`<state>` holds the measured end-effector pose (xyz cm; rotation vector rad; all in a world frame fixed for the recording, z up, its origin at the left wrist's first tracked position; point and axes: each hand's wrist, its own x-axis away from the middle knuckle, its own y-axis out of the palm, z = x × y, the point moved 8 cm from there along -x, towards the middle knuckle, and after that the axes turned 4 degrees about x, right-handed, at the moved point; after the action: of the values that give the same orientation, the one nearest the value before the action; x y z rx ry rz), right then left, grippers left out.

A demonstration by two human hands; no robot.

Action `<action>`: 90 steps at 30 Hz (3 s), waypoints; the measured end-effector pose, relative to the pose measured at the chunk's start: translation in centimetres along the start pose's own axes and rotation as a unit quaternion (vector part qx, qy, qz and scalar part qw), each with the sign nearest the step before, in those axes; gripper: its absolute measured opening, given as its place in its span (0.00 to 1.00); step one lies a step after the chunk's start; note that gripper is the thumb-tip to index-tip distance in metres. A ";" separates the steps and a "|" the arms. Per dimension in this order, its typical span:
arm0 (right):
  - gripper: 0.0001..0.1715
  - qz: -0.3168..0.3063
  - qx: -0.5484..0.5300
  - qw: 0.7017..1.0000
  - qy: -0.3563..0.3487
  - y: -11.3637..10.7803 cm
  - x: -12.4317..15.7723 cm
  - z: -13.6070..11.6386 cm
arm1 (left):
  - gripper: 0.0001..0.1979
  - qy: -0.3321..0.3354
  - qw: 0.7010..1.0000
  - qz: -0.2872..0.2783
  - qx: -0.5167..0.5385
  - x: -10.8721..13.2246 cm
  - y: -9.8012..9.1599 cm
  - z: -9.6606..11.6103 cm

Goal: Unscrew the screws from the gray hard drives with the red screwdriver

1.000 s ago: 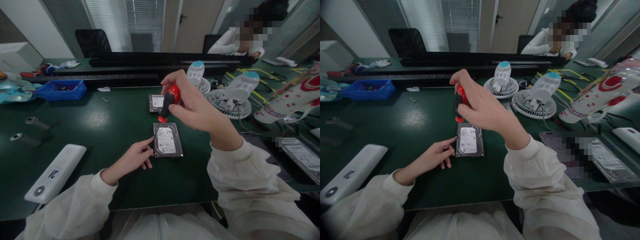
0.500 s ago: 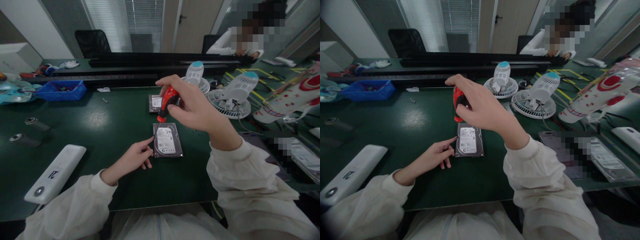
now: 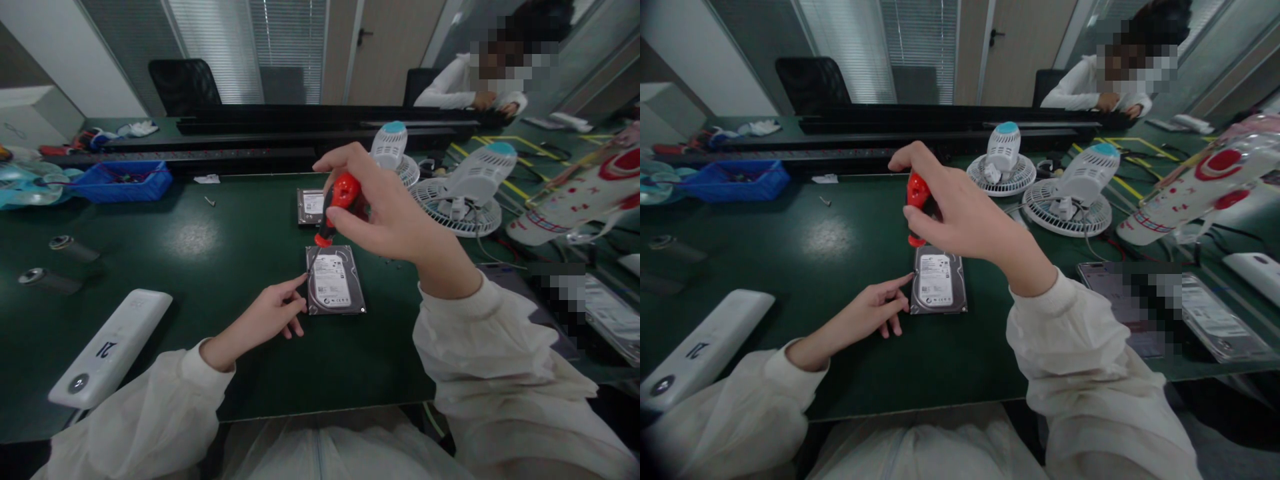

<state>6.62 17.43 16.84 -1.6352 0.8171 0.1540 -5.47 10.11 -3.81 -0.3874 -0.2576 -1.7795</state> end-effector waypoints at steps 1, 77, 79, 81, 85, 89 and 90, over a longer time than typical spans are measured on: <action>0.24 0.005 0.016 1.000 0.014 0.0 0.0 0.2 | 0.34 0.000 1.000 0.001 0.000 0.0 0.0 0.1; 0.19 0.010 0.043 0.999 -0.031 -0.1 0.2 -0.8 | 0.34 0.001 1.000 -0.001 -0.003 0.0 0.2 0.2; 0.19 0.013 0.049 0.999 -0.014 -0.1 0.2 -0.5 | 0.34 -0.001 1.000 -0.001 -0.003 0.0 0.1 0.1; 0.19 0.022 0.085 0.996 0.017 -0.2 0.2 -0.1 | 0.35 -0.001 1.000 -0.001 -0.005 0.0 0.1 0.1; 0.21 0.024 0.136 0.989 0.047 -0.4 0.2 0.3 | 0.34 -0.003 1.000 0.001 -0.008 0.0 0.1 0.1; 0.17 0.007 0.089 0.996 0.011 -0.4 0.4 -0.1 | 0.34 -0.001 1.000 -0.001 -0.005 -0.1 0.0 0.0; 0.18 0.005 0.070 0.998 -0.001 -0.4 0.4 -0.3 | 0.34 0.000 1.000 -0.002 -0.004 -0.1 0.0 0.0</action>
<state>7.00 17.00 17.01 -1.4986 0.8169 0.1018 -5.41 10.18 -3.90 -0.3936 -0.2506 -1.7847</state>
